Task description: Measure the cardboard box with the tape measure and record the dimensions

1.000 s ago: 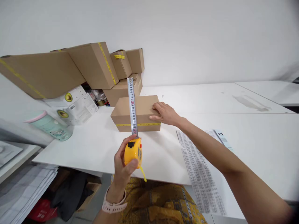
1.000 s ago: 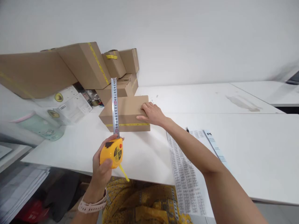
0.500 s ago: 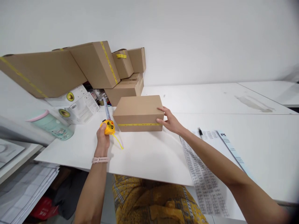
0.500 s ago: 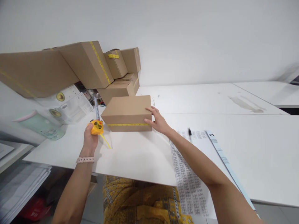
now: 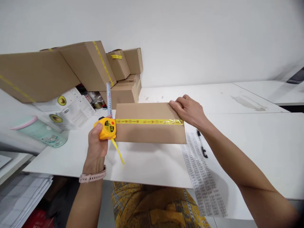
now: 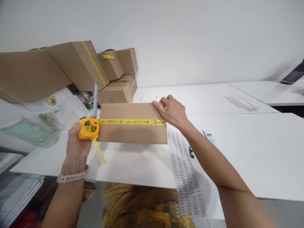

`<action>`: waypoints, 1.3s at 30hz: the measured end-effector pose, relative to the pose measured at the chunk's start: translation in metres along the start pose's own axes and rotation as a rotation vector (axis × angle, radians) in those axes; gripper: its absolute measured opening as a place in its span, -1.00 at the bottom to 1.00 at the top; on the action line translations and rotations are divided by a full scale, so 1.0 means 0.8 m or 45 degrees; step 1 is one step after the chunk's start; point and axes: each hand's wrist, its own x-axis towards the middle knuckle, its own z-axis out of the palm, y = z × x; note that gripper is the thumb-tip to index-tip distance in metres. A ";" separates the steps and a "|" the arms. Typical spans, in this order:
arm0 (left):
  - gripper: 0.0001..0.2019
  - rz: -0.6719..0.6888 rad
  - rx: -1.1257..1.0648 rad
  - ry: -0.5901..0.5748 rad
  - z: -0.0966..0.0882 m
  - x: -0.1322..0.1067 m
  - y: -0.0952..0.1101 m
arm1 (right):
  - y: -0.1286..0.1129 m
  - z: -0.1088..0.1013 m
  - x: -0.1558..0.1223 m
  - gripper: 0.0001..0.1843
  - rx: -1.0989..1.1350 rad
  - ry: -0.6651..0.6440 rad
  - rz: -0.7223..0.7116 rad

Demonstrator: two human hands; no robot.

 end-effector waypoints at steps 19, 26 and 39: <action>-0.28 -0.601 0.123 -0.373 0.045 -0.185 0.007 | 0.008 0.030 0.039 -0.58 0.218 -0.252 -0.212; -0.36 -0.772 0.245 -0.304 0.049 -0.159 0.061 | -0.013 0.053 0.060 -0.52 0.230 -0.392 -0.260; -0.42 -0.890 0.247 -0.336 0.061 -0.146 0.065 | -0.014 0.059 0.061 -0.43 0.018 -0.577 -0.319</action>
